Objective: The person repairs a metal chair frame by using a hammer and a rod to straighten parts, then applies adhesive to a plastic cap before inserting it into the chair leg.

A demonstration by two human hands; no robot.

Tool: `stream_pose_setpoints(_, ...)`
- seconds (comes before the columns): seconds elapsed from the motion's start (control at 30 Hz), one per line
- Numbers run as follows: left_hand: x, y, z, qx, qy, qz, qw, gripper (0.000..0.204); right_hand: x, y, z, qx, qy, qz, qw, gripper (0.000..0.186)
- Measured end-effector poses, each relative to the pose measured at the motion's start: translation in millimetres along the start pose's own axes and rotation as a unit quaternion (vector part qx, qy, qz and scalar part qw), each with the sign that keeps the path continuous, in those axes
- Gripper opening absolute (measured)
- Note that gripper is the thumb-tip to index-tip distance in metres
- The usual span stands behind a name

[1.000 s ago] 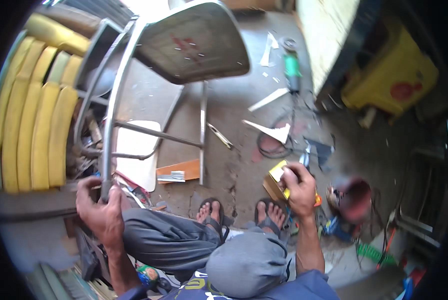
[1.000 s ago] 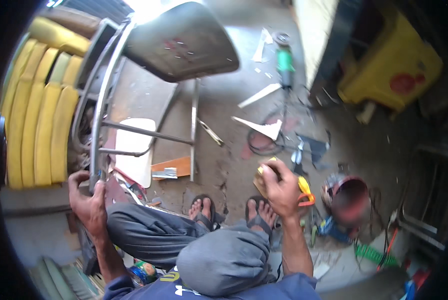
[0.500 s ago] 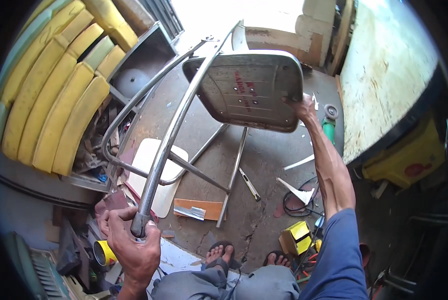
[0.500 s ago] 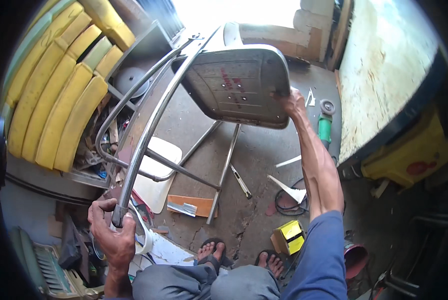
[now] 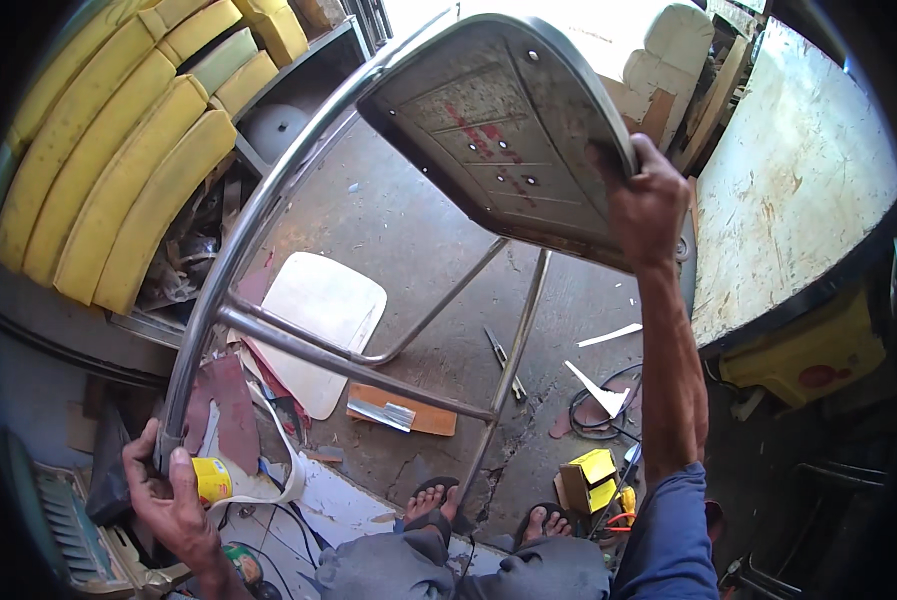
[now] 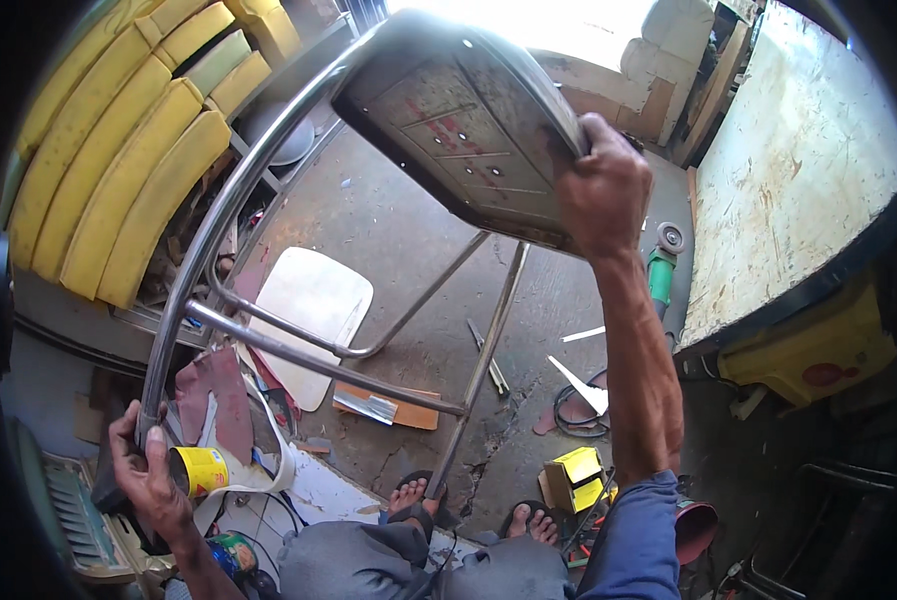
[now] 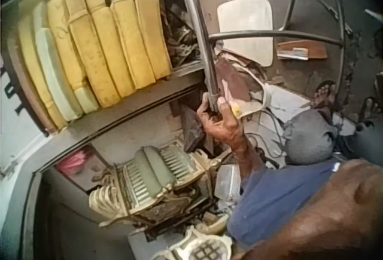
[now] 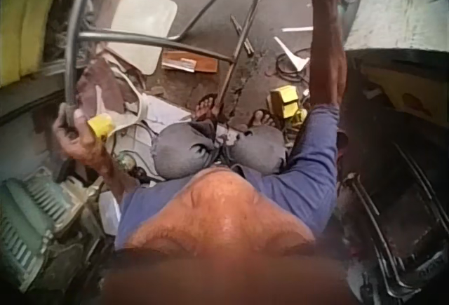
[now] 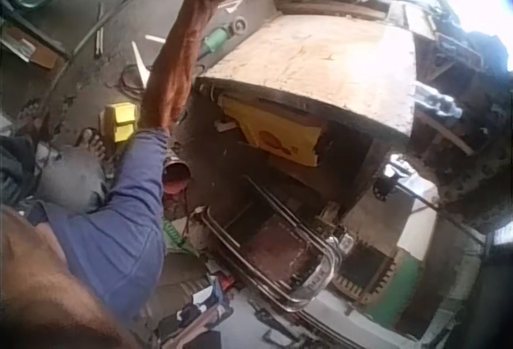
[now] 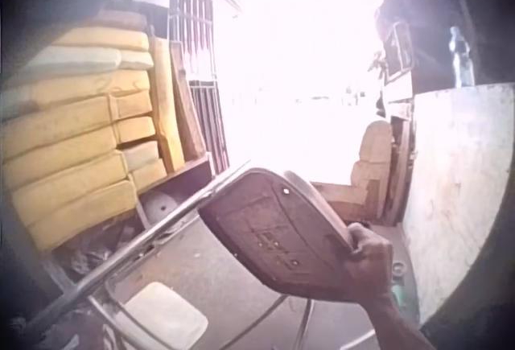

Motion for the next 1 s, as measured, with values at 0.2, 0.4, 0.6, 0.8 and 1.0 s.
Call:
stream_pose_setpoints(0.2,-8.9,-77.9,39.8,-0.036,-0.002,0.075,0.997,0.037,-65.4,-68.9,-6.8,-0.088,0.046,0.055,0.994,0.031)
stream_pose_setpoints(0.4,-2.7,-129.8,95.6,-0.068,0.014,0.138,0.988,0.041,-110.7,-122.9,31.4,-0.205,0.108,0.098,0.968,0.019)
stream_pose_setpoints(0.6,61.5,-197.2,125.9,-0.161,-0.026,0.245,0.956,0.038,-124.3,-168.8,45.1,-0.338,0.134,0.096,0.926,0.023)
stream_pose_setpoints(0.8,233.4,-229.1,104.5,-0.150,-0.138,0.303,0.931,0.035,-115.8,-153.8,33.0,-0.372,0.099,0.122,0.915,0.021)
stream_pose_setpoints(1.0,356.4,-257.0,84.1,-0.126,-0.228,0.178,0.949,0.040,-82.1,-130.3,37.5,-0.417,0.059,0.157,0.893,0.025)
Point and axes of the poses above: each hand's wrist, its own z-axis away from the middle knuckle, its own x-axis out of the palm, y = z × x, the point moved 6 cm from there along -z, towards the middle knuckle, and after that the axes turned 2 degrees about -z, right-handed, at the moved point
